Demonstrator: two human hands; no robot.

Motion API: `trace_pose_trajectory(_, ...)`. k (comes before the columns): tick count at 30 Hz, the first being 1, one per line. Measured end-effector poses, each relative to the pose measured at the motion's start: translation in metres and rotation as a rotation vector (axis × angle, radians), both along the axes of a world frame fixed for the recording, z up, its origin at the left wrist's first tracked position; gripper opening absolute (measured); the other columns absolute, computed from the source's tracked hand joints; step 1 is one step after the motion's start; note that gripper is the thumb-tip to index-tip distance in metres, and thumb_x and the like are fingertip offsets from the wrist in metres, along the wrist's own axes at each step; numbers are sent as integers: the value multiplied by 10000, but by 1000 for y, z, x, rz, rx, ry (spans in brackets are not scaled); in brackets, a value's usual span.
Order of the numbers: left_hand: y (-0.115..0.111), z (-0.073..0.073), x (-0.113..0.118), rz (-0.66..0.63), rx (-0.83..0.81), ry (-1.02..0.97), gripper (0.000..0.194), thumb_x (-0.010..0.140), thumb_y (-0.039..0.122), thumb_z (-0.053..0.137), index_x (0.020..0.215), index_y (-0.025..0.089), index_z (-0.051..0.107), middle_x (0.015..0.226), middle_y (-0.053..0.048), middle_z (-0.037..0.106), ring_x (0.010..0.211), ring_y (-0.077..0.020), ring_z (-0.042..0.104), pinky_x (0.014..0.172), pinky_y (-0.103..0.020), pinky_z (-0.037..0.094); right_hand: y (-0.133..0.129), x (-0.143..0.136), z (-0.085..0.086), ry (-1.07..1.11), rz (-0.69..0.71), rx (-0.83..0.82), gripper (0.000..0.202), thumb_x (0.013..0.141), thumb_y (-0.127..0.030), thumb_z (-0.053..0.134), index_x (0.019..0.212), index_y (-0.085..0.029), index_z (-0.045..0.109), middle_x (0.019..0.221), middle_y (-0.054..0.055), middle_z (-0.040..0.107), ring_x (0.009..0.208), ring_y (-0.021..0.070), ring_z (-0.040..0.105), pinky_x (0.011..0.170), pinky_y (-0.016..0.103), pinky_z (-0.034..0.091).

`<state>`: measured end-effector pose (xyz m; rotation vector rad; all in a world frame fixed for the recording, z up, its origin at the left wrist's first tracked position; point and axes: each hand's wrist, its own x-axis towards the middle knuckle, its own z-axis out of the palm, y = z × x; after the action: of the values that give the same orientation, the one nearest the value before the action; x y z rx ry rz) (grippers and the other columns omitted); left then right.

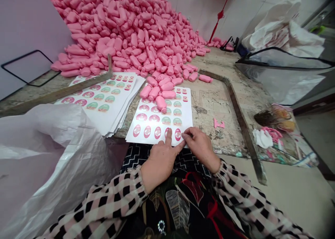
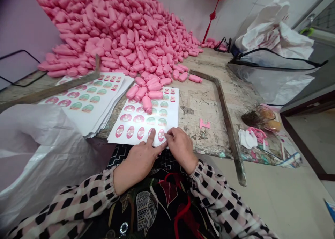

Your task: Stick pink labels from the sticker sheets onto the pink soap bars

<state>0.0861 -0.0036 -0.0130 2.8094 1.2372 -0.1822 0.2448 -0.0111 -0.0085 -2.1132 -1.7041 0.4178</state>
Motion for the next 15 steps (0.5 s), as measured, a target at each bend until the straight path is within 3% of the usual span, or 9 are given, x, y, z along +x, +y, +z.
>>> trace_pose_trajectory(4, 1, 0, 0, -1, 3, -5, 700, 830, 231, 470, 1402, 381, 96, 1456, -207, 173, 809, -257, 616, 631, -358, 447, 6, -2, 6, -75, -35, -49, 301, 790, -491, 502, 745, -217, 620, 751, 12, 609, 641, 141, 515, 536, 246, 279)
trace_pose_trajectory(15, 3, 1, -7, -34, 36, -30, 714, 839, 216, 460, 1401, 385, 55, 1451, -207, 193, 829, -232, 608, 676, -346, 447, 3, -11, 18, -263, 33, 96, 229, 826, -386, 494, 716, -214, 598, 754, 14, 583, 706, 144, 522, 553, 259, 264)
